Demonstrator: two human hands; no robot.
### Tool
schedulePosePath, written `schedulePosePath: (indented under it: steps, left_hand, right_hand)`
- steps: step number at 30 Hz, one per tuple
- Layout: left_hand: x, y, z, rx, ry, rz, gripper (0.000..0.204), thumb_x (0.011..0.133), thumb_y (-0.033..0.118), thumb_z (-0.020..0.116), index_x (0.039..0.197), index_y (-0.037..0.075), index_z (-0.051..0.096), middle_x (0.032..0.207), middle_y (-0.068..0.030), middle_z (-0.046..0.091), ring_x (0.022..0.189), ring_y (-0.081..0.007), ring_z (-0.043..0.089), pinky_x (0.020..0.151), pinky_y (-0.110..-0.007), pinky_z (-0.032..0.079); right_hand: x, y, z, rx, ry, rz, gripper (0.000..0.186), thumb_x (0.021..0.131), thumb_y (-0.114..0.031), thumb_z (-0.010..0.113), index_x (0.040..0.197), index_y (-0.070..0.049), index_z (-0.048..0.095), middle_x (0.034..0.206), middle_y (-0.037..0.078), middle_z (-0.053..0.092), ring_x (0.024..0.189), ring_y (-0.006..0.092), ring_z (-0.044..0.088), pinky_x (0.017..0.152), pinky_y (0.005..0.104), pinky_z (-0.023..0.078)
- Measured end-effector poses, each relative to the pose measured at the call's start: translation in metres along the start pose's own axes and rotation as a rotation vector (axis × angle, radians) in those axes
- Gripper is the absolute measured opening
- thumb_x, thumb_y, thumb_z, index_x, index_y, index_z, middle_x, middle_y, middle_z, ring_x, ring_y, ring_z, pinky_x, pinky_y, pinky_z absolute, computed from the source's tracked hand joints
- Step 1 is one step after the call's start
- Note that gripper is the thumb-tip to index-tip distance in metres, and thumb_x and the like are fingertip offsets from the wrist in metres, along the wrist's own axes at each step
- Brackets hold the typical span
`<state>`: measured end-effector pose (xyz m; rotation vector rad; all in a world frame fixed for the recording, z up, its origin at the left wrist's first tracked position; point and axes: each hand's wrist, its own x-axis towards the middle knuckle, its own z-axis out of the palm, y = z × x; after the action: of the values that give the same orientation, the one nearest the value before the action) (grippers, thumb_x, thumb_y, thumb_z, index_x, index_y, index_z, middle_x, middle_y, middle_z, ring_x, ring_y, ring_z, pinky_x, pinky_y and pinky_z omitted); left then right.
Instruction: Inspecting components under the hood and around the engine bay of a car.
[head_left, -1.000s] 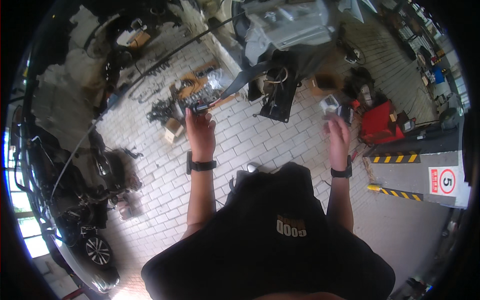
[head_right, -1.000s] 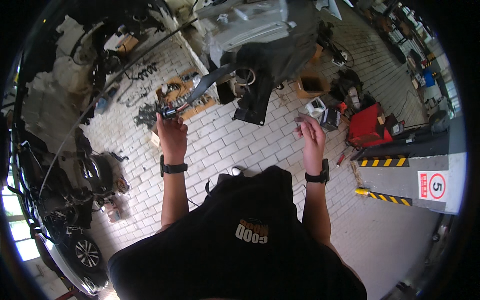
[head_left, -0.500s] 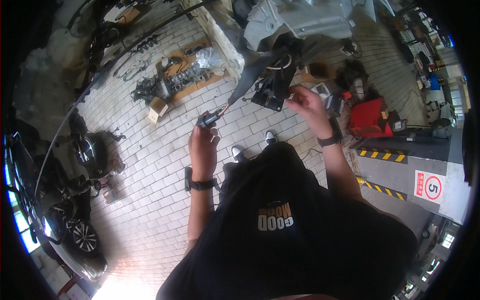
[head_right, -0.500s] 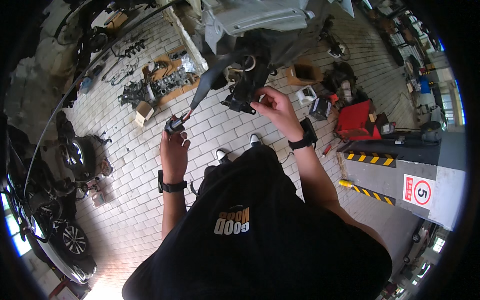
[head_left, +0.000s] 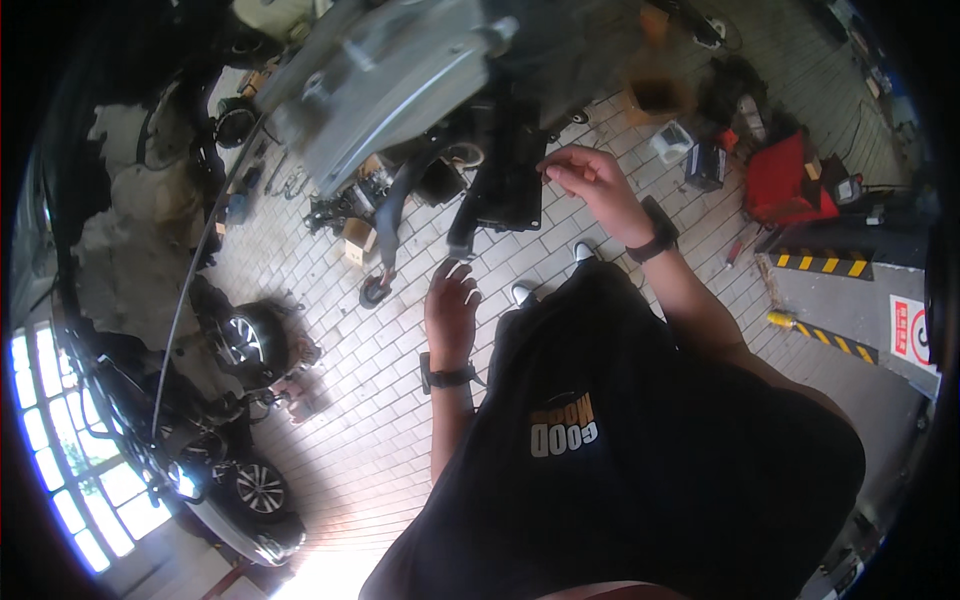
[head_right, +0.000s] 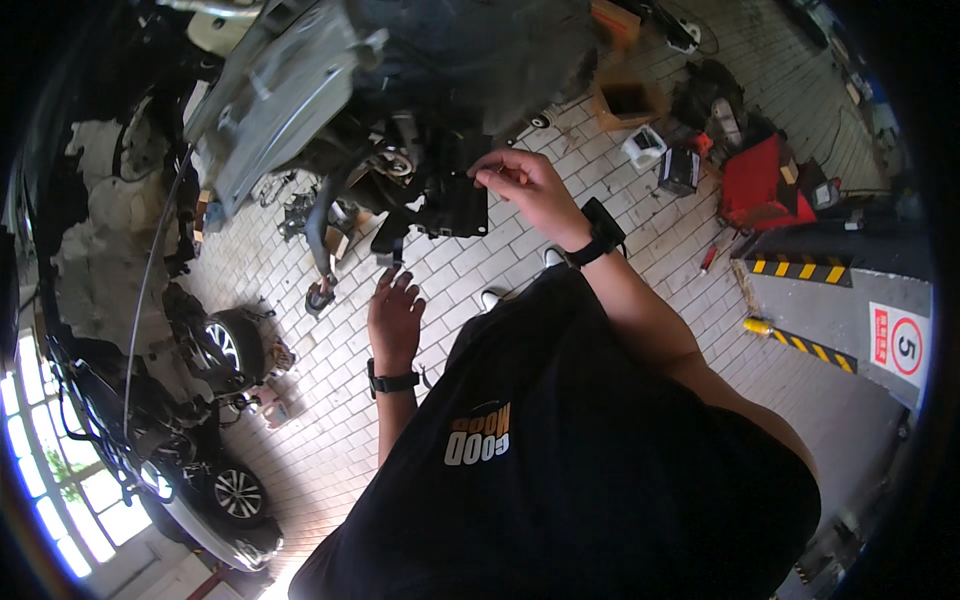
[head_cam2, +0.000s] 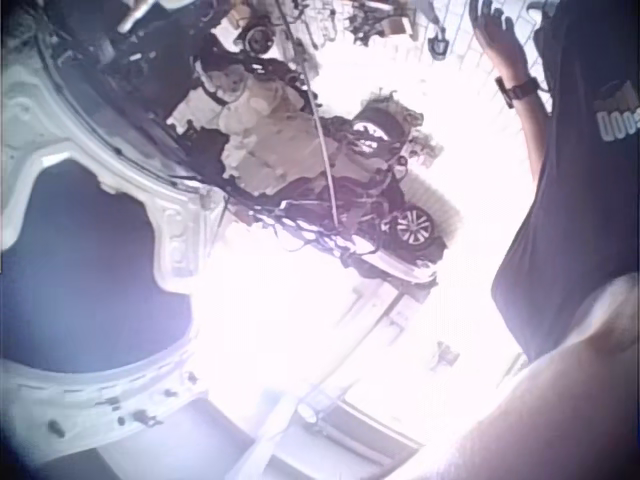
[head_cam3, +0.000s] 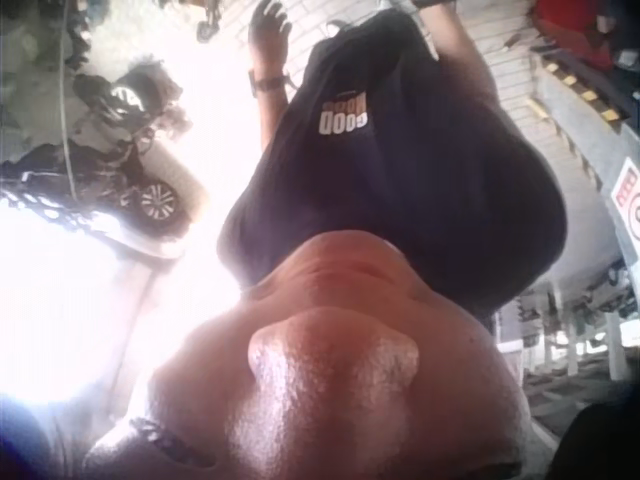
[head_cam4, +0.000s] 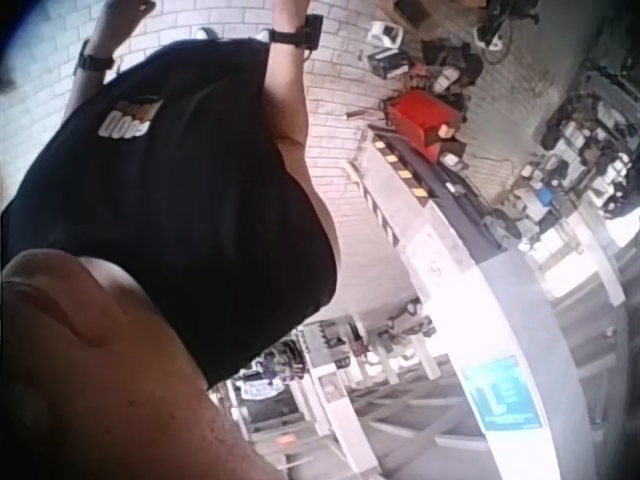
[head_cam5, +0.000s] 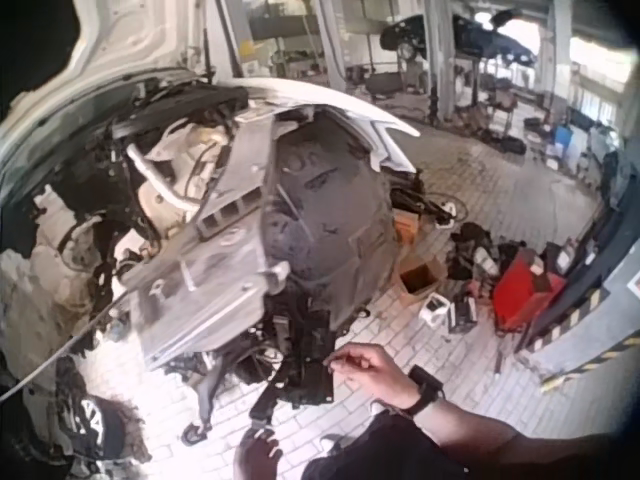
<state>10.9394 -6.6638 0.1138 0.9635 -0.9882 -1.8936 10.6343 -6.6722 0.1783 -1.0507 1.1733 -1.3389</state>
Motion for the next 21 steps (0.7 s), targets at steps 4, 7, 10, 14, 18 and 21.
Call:
schedulePosePath:
  steps: [4, 7, 10, 14, 18, 21]
  left_hand:
    - [0.016, 0.007, 0.03, -0.21, 0.066, -0.161, 0.024, 0.084, -0.004, 0.057, 0.107, 0.002, 0.063, 0.118, -0.0074, 0.061, 0.104, -0.02, 0.057, 0.087, -0.029, 0.048]
    - [0.024, -0.002, 0.038, 0.954, 0.029, 0.202, 0.039, 0.093, 0.017, 0.052, 0.131, 0.009, 0.046, 0.121, -0.0101, 0.057, 0.098, -0.0183, 0.054, 0.079, -0.031, 0.045]
    - [0.029, -0.007, 0.048, 0.759, -0.014, 0.196, 0.037, 0.094, 0.013, 0.054, 0.13, 0.009, 0.045, 0.12, -0.0115, 0.058, 0.097, -0.02, 0.055, 0.078, -0.034, 0.045]
    - [0.033, -0.001, 0.065, -0.247, 0.052, -0.117, 0.031, 0.091, 0.008, 0.057, 0.122, 0.009, 0.049, 0.122, -0.0136, 0.059, 0.097, -0.0216, 0.055, 0.078, -0.036, 0.045]
    - [0.039, 0.002, 0.092, -0.06, 0.028, -0.102, 0.04, 0.091, 0.01, 0.058, 0.13, 0.007, 0.051, 0.119, -0.0097, 0.058, 0.094, -0.0175, 0.053, 0.076, -0.031, 0.043]
    - [0.046, -0.013, 0.075, -0.481, -0.02, -0.163, 0.036, 0.097, 0.002, 0.043, 0.132, -0.001, 0.04, 0.13, -0.0183, 0.054, 0.101, -0.0219, 0.055, 0.082, -0.032, 0.049]
  right_hand:
    - [0.011, 0.006, -0.018, 0.024, 0.097, -0.045, 0.016, 0.093, -0.012, 0.062, 0.105, -0.002, 0.067, 0.088, -0.003, 0.065, 0.072, 0.0013, 0.05, 0.064, 0.0189, 0.04]
    - [0.026, 0.02, -0.033, -0.036, 0.091, -0.01, 0.016, 0.092, -0.011, 0.063, 0.105, -0.002, 0.066, 0.089, -0.004, 0.065, 0.075, 0.0013, 0.051, 0.066, 0.0185, 0.041]
    - [0.037, 0.029, -0.039, 0.066, 0.144, -0.1, 0.017, 0.092, -0.01, 0.063, 0.107, -0.003, 0.066, 0.09, -0.003, 0.065, 0.078, 0.0023, 0.053, 0.069, 0.0196, 0.043]
    - [0.046, 0.034, -0.055, 0.058, 0.105, -0.049, 0.021, 0.091, -0.009, 0.063, 0.111, -0.002, 0.064, 0.094, 0.001, 0.066, 0.081, 0.0074, 0.059, 0.074, 0.0216, 0.046]
    - [0.057, 0.065, -0.069, 0.012, 0.183, -0.052, 0.034, 0.09, -0.008, 0.064, 0.122, -0.002, 0.058, 0.103, 0.007, 0.065, 0.088, 0.0127, 0.063, 0.079, 0.0252, 0.05]
    - [0.061, 0.068, -0.065, -0.016, 0.089, -0.031, 0.042, 0.089, -0.007, 0.065, 0.129, -0.003, 0.052, 0.106, 0.008, 0.064, 0.089, 0.0129, 0.062, 0.081, 0.0272, 0.051]
